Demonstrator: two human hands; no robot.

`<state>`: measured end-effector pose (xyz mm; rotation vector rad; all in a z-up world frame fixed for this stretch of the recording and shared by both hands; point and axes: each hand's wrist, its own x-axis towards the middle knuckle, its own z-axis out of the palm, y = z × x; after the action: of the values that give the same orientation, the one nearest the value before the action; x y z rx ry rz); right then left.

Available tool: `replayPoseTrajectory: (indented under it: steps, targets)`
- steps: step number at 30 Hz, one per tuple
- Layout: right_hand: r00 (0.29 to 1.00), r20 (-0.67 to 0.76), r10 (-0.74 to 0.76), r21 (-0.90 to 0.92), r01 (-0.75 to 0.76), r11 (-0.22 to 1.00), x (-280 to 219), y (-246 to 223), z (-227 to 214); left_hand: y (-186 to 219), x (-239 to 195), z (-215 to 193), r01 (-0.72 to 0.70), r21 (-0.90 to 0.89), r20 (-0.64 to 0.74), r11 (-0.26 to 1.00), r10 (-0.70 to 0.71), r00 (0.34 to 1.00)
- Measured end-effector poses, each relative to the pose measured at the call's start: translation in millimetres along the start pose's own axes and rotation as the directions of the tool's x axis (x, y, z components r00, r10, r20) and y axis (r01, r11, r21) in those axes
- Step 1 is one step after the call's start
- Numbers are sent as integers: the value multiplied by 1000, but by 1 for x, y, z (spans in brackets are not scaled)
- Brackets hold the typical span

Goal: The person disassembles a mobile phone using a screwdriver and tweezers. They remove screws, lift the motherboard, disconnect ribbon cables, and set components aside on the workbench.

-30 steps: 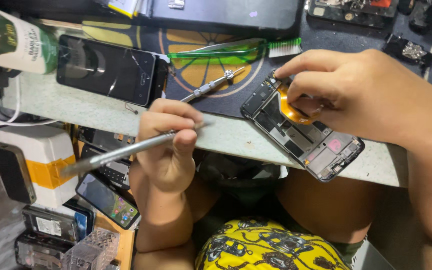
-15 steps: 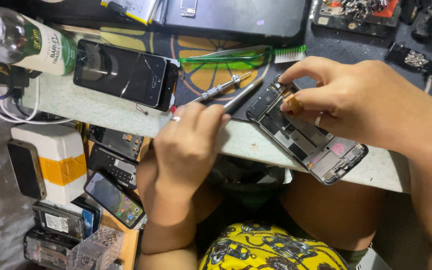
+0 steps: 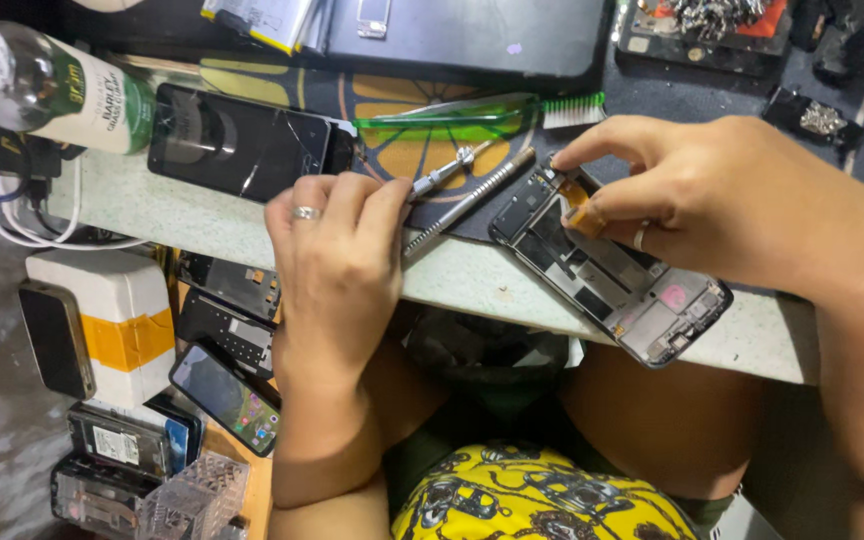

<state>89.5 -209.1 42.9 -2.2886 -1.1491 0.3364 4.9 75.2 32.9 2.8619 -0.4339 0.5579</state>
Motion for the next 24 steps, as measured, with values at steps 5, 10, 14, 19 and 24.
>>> replayPoseTrajectory:
  steps: [5, 10, 14, 19, 24]
  targets:
    - [999, 24, -37, -76, 39, 996, -1, 5, -1, 0, 5, -22, 93, -282, 6, 955, -96, 995]
    - [998, 47, -30, 19, 29, 999, -2, 8, -3, 2, 10, -35, 84, -432, -106, 898, -143, 984]
    - [995, 97, 22, 99, -31, 995, 0, 10, -6, 8, 23, -18, 61, -587, -175, 807, -200, 964]
    - [969, 202, 143, 58, -158, 986, 1, 9, -7, 10, 35, 17, -111, -668, -335, 735, -164, 928]
    - [974, 182, 134, 108, -155, 982, 1, 11, -4, 6, 27, 21, -163, -457, -293, 875, 25, 956]
